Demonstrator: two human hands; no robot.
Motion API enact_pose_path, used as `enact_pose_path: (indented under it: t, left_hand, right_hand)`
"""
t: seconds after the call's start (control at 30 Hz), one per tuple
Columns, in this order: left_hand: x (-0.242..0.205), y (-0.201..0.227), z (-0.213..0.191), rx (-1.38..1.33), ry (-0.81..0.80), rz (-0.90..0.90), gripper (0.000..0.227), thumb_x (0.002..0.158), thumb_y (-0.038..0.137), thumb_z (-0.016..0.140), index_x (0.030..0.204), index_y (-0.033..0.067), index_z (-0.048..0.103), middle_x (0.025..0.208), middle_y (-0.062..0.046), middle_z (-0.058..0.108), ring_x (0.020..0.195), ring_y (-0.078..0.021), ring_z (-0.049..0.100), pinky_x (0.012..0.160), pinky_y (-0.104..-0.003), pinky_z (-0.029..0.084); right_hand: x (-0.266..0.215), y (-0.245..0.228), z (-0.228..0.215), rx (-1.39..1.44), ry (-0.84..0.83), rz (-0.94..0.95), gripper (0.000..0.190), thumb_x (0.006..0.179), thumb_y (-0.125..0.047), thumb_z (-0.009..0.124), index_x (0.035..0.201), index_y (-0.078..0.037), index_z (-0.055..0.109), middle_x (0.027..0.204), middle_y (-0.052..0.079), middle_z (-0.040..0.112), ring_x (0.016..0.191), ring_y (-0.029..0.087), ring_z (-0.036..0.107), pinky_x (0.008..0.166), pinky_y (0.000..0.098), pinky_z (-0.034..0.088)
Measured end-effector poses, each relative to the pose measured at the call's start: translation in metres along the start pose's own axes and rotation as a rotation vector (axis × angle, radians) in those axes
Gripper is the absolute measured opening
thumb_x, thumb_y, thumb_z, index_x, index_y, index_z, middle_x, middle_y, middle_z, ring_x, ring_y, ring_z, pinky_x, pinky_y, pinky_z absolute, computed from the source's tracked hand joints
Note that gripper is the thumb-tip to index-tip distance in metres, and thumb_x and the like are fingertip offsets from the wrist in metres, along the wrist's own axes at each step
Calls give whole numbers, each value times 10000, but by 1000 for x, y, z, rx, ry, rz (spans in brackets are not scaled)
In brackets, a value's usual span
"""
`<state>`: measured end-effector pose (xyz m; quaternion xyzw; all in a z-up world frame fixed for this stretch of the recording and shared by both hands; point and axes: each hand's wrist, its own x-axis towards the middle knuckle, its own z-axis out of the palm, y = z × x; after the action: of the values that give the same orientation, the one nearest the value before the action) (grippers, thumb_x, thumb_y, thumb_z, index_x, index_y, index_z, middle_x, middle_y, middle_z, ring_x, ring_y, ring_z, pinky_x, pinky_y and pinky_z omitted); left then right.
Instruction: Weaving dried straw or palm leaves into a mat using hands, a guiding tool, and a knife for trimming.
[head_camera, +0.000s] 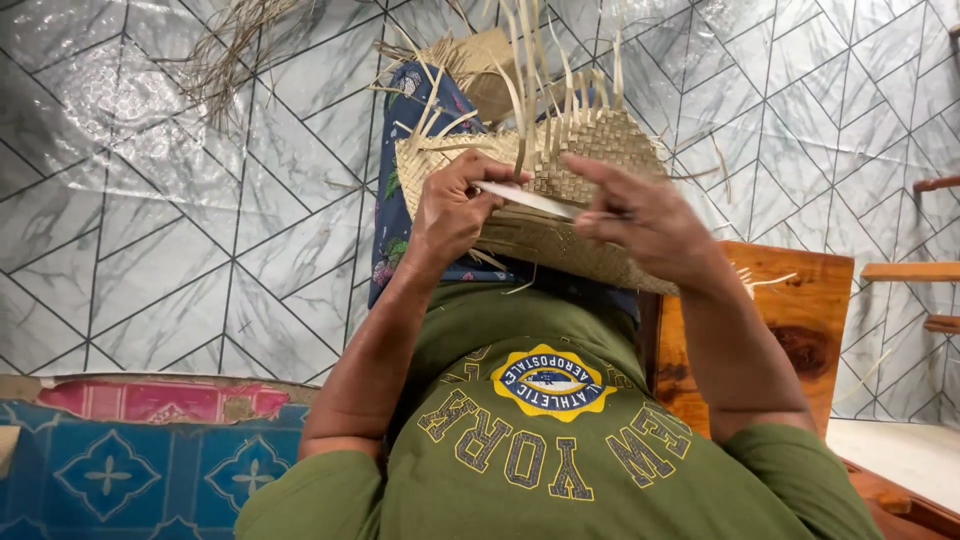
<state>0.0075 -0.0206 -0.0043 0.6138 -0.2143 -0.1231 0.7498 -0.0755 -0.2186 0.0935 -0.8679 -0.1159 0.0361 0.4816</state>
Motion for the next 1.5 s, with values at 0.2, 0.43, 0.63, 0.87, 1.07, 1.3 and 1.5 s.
enact_pose_path:
  t: [0.2,0.43,0.63,0.87,1.07,1.3,1.5]
  left_hand:
    - [2,3,-3,37,-2,156,46,861,23,660,883,49,691,822,-113,622,735,-162,592,684,-263,486]
    - [5,9,-2,42,-13,178,80,793,-7,723,815,56,679,782,-85,595,686,-158,593,673,-308,502]
    - [9,22,1,201,-4,243,102,829,4,661,753,59,700,758,-73,574,645,-185,544,645,-324,468]
    - [9,-3,4,227,22,277,15,824,98,703,814,87,710,767,-71,569,673,-219,594,661,-321,496]
    - [5,17,3,230,-28,195,28,794,1,691,816,18,695,772,-14,539,615,-91,521,525,-210,455]
    - [-3,2,2,-24,3,-23,74,837,-38,603,810,26,627,920,-45,535,721,-110,529,597,-198,491]
    - [-2,-14,0,-42,157,51,76,841,168,724,865,106,688,678,-10,470,610,-61,453,581,-238,404]
  right_hand:
    - [30,-33,7,-174,-163,284,541,900,-104,571,1415,-170,419,764,199,630,562,227,531,524,310,424]
    - [30,-3,23,-63,10,180,343,880,-131,637,1219,-82,616,1156,244,613,960,392,633,714,425,521]
    - [29,19,19,153,44,168,312,899,-53,602,1208,-96,628,870,147,654,643,135,512,572,247,446]
    - [34,19,-8,185,122,180,283,911,-27,595,1188,-70,632,822,146,628,617,117,487,547,214,421]
    - [42,15,-42,293,304,52,296,935,48,549,1148,-135,644,797,14,627,514,43,460,444,149,357]
    - [40,-42,-29,322,319,191,543,981,-62,476,1476,58,286,741,39,556,461,43,389,373,136,325]
    - [25,-22,29,131,13,342,486,933,-105,505,1410,-99,410,601,89,552,474,119,443,441,207,390]
